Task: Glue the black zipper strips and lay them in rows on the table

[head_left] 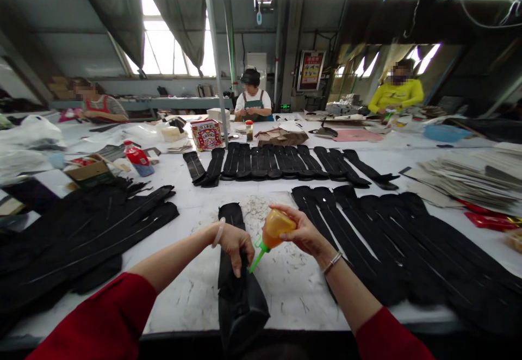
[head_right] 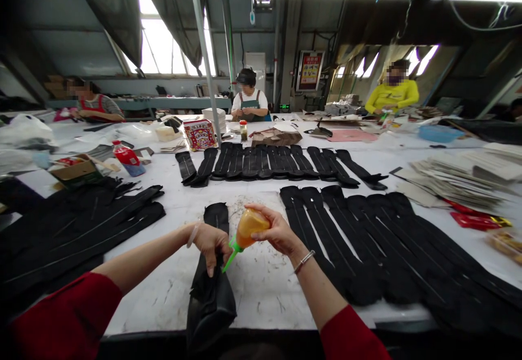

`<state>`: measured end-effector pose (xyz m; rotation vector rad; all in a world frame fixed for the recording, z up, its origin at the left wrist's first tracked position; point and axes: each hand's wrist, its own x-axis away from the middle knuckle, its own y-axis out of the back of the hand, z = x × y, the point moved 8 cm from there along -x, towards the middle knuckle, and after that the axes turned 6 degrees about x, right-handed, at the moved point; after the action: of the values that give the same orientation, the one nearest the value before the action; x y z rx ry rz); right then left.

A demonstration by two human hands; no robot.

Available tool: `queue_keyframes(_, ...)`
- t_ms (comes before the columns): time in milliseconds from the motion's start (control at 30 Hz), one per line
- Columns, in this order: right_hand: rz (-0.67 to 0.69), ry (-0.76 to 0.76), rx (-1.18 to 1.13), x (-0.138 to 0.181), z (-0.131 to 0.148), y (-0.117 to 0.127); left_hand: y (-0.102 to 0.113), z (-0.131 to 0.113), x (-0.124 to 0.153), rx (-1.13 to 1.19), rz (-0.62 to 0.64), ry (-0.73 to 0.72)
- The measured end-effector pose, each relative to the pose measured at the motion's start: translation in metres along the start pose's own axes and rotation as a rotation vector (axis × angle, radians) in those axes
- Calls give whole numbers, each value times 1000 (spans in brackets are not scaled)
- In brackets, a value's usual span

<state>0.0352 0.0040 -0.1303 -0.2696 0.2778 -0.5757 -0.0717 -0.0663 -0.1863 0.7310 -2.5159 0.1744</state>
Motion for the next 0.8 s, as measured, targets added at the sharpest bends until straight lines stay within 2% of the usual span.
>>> queue_keyframes(533, -1, 48, -200, 15, -2, 1, 14, -12, 20, 48, -151, -200)
queue_keyframes(800, -6, 96, -256, 23, 1, -3, 19, -10, 31, 25, -181, -210)
